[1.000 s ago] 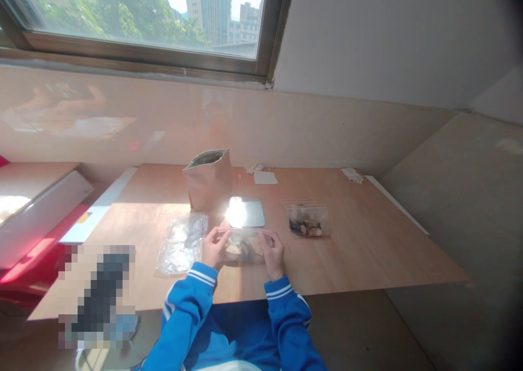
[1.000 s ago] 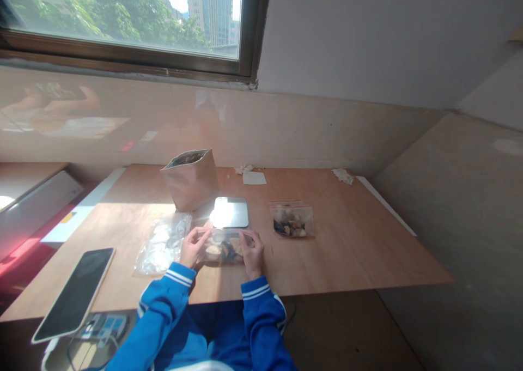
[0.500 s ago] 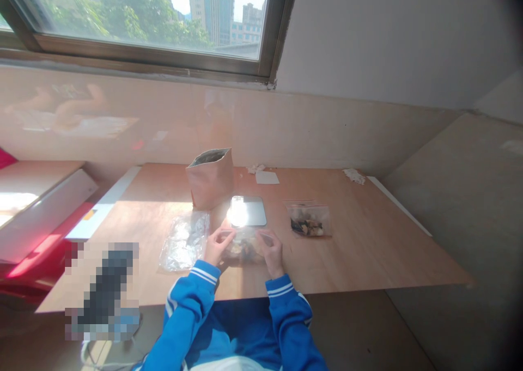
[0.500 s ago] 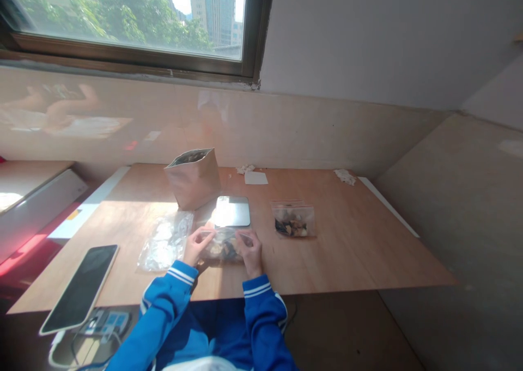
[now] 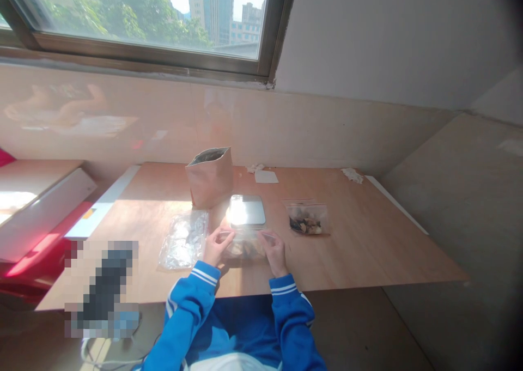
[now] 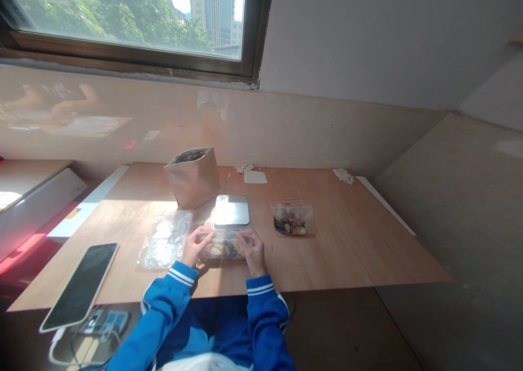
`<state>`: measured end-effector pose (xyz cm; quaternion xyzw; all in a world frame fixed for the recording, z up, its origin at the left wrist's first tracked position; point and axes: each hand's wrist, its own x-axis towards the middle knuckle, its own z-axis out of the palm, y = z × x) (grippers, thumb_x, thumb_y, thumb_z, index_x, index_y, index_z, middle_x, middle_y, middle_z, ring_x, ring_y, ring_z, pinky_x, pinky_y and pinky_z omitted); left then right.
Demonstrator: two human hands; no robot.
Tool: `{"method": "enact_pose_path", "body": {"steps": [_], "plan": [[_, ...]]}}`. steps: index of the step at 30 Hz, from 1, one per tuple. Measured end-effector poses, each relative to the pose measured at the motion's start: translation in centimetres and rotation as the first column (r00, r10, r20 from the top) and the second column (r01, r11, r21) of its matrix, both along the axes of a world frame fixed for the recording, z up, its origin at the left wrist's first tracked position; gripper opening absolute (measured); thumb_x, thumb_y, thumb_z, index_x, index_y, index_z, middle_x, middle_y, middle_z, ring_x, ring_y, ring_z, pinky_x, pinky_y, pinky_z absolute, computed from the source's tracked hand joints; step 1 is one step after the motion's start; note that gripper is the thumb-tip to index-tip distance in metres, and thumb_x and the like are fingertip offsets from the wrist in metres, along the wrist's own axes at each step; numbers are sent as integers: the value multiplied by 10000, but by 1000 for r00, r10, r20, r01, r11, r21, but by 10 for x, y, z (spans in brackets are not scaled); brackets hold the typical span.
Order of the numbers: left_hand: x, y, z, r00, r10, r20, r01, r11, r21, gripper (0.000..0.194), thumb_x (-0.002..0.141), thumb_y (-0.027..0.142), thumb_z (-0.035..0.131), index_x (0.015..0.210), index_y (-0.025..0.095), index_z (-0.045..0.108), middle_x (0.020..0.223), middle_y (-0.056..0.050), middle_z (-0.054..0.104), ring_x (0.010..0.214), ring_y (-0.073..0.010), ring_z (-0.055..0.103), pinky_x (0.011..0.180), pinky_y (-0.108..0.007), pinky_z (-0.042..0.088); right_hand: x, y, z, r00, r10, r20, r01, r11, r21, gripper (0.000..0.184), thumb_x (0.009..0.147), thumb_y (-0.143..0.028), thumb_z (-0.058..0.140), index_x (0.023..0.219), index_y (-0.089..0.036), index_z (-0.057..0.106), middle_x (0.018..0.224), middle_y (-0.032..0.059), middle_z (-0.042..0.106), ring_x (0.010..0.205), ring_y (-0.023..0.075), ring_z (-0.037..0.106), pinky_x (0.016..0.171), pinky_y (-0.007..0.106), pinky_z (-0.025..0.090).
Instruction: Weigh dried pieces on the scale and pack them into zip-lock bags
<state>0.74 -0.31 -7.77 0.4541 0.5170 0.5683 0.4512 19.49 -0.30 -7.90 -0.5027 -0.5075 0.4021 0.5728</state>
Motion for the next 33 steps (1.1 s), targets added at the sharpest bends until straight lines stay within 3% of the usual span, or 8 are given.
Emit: {"method": "enact_pose_path", "body": {"steps": [7,15,20,23,27,33], "plan": [[2,-2,6,998,-58,-33,57,998,-34,278,708,399,759,790,134,746,851,-95,739,848,-210,692,836,-326,554,-6,1,-1,995,94,-38,-97,993,-72,248,736,-420,743,764,-175,710,746,36,680,699,170,616,640,281,515],[1,-6,8,996,-19,-87,17,1000,-20,250,697,367,768,771,129,751,826,-99,742,798,-205,694,792,-326,557,-8,-3,5,990,101,-94,-114,983,-142,275,709,-425,769,706,-173,661,644,-10,599,564,119,529,486,223,421],[3,-6,6,996,13,-91,-15,1000,-19,260,701,382,760,766,131,743,847,-92,740,769,-188,686,755,-312,554,-7,-3,7,992,104,-71,-111,988,-106,279,722,-424,762,690,-166,661,673,-7,611,604,122,553,543,232,454],[3,-6,9,995,-35,-91,34,999,-17,265,707,393,755,771,136,748,848,-96,743,806,-203,690,796,-326,557,-6,-1,2,986,139,-94,-152,979,-140,280,740,-442,742,734,-172,667,651,-10,615,579,124,551,532,236,460],[6,-7,18,988,-100,-119,98,995,-23,207,697,364,766,731,160,750,815,-92,748,827,-233,699,846,-362,560,-6,1,-3,984,176,-7,-176,981,-77,236,745,-413,739,771,-181,698,739,20,660,720,164,611,647,266,509],[9,-8,20,983,-82,-163,84,996,8,149,709,348,754,718,200,750,793,-69,748,820,-224,701,841,-378,569,-7,0,-6,977,207,42,-205,977,-54,176,772,-369,736,785,-194,713,786,18,671,797,172,627,735,279,505]]}}
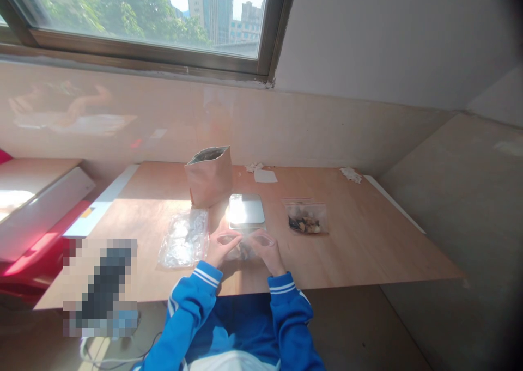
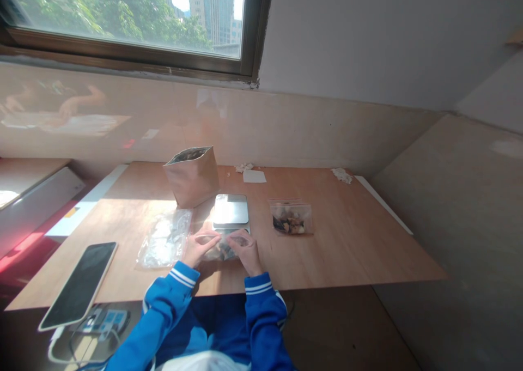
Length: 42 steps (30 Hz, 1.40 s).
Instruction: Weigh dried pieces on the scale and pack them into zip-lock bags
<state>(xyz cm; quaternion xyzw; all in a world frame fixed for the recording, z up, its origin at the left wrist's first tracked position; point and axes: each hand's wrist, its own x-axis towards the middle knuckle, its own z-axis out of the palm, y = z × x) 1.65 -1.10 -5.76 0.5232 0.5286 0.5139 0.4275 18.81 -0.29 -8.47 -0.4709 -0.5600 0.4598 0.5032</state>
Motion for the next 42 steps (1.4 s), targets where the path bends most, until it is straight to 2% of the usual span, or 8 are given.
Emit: {"method": "enact_pose_path", "body": {"steps": [6,11,19,23,27,33,36,42], "plan": [[1,-1,-6,1000,7,1,-7,999,40,218,740,376,737,766,159,752,799,-75,744,773,-202,693,790,-347,569,-3,-3,4,998,-48,-48,49,999,23,162,770,-353,741,763,-195,708,763,12,659,766,171,635,730,289,506],[0,0,-7,999,-15,-28,17,998,54,203,745,365,743,776,164,762,833,-82,745,815,-197,689,818,-323,552,-4,-3,9,999,-31,-29,32,999,28,164,767,-356,743,764,-195,715,761,14,667,766,171,636,733,290,510],[3,-3,-3,998,-54,-13,54,997,54,239,763,398,710,788,162,745,801,-64,731,674,-161,663,652,-282,554,-8,-3,8,1000,-13,-14,14,1000,9,199,760,-388,747,771,-191,723,786,24,688,758,173,638,706,286,524],[5,-4,-3,997,-35,-66,41,995,87,226,790,397,684,799,178,737,829,-63,732,728,-171,673,681,-279,551,-13,-7,18,998,-47,-39,49,998,37,203,763,-392,740,754,-191,718,766,26,684,755,183,645,718,303,533],[8,-5,1,996,41,-74,-31,990,136,209,786,385,691,782,182,738,835,-60,733,776,-183,685,728,-285,552,-19,-10,26,989,-129,-73,133,990,40,211,744,-392,752,724,-187,704,722,18,662,725,182,635,688,297,525],[10,-6,12,997,81,9,-82,996,44,214,733,397,736,739,184,755,783,-54,743,741,-199,693,644,-281,559,-23,-11,23,972,-215,-93,219,975,39,235,774,-397,726,678,-186,688,704,12,638,714,172,599,685,291,494],[12,-7,17,993,101,55,-103,994,40,214,713,396,747,699,182,752,737,-54,741,736,-206,696,675,-296,564,-22,-12,19,959,-267,-97,272,961,42,243,786,-403,714,677,-189,683,689,8,623,696,167,577,662,284,476],[17,-7,12,973,156,172,-151,988,-39,312,692,472,743,701,160,746,722,-73,751,690,-217,705,672,-323,577,-18,-14,20,976,-204,-78,207,978,23,286,845,-443,631,728,-207,742,743,37,682,764,208,623,673,302,505]]}}
